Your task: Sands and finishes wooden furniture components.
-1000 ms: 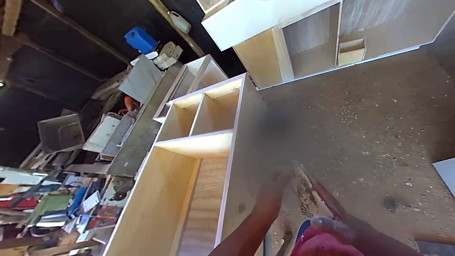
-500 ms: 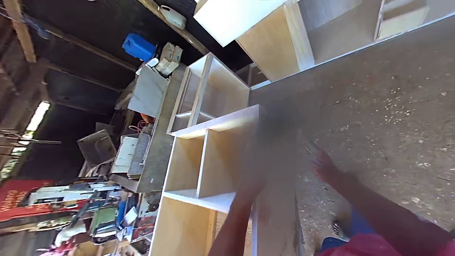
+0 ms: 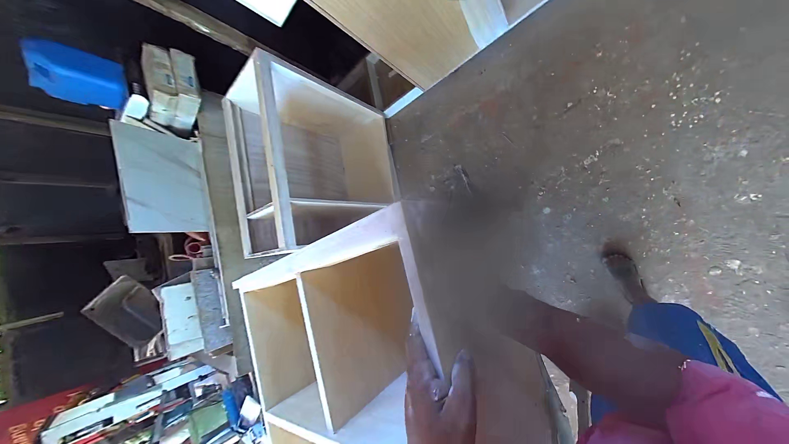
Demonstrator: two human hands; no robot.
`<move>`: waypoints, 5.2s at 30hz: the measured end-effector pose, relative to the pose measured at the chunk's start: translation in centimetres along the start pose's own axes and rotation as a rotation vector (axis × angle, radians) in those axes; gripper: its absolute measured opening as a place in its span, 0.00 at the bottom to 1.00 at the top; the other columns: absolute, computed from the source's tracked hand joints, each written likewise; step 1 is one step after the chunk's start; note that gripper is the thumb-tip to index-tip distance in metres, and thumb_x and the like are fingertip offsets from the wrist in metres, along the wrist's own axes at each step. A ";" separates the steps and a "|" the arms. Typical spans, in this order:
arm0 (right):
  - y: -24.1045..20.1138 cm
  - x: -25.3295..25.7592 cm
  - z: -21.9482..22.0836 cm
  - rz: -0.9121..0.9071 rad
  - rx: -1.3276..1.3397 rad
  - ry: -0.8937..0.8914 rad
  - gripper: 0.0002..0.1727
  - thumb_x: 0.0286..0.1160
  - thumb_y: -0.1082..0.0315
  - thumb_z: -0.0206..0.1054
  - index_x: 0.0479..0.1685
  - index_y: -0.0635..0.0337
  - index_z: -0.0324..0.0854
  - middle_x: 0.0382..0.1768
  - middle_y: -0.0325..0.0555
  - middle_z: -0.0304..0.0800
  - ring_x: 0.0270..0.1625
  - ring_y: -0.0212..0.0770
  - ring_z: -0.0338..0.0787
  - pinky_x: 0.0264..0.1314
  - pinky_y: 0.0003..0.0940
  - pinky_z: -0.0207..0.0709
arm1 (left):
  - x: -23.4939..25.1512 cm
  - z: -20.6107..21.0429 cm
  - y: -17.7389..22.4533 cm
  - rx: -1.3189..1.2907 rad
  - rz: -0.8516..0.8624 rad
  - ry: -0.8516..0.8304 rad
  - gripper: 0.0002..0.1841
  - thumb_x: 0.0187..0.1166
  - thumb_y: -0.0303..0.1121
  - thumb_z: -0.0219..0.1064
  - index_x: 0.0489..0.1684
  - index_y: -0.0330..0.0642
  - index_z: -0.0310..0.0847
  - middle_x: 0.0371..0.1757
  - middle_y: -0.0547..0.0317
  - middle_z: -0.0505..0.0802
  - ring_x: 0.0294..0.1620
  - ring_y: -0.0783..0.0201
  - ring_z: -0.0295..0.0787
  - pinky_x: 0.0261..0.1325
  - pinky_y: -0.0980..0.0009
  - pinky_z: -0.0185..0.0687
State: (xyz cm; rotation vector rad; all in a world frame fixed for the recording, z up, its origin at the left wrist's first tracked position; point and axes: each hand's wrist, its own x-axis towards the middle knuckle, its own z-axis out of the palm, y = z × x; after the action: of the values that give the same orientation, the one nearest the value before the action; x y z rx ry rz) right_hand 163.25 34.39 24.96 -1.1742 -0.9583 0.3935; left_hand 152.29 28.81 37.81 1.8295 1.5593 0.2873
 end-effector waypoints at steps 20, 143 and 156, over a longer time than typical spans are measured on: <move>1.5 -0.3 0.5 0.134 -0.013 0.020 0.30 0.89 0.63 0.49 0.86 0.72 0.64 0.89 0.59 0.62 0.93 0.50 0.57 0.96 0.47 0.47 | 0.1 -0.1 0.0 -0.103 0.015 -0.040 0.47 0.65 0.17 0.67 0.90 0.23 0.41 0.81 0.40 0.73 0.74 0.74 0.79 0.72 0.78 0.79; -0.1 1.7 0.9 -0.125 0.070 -0.058 0.33 0.90 0.58 0.40 0.89 0.66 0.60 0.92 0.53 0.57 0.95 0.49 0.52 0.98 0.52 0.41 | 0.1 -0.5 0.0 -0.124 0.007 -0.085 0.45 0.68 0.24 0.64 0.92 0.33 0.47 0.84 0.45 0.73 0.79 0.71 0.75 0.76 0.75 0.76; 7.4 -3.3 -0.9 -0.144 0.020 -0.221 0.40 0.93 0.44 0.28 0.90 0.61 0.61 0.91 0.51 0.59 0.95 0.48 0.51 0.98 0.54 0.39 | 0.1 -0.3 0.2 -0.150 -0.022 -0.076 0.46 0.69 0.20 0.64 0.93 0.31 0.42 0.86 0.43 0.71 0.79 0.72 0.76 0.76 0.76 0.77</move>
State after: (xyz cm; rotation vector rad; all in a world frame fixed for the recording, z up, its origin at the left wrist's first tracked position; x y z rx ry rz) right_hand 163.64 34.35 16.83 -1.0508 -1.2208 0.4213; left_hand 152.32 29.00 38.09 1.6877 1.4646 0.3121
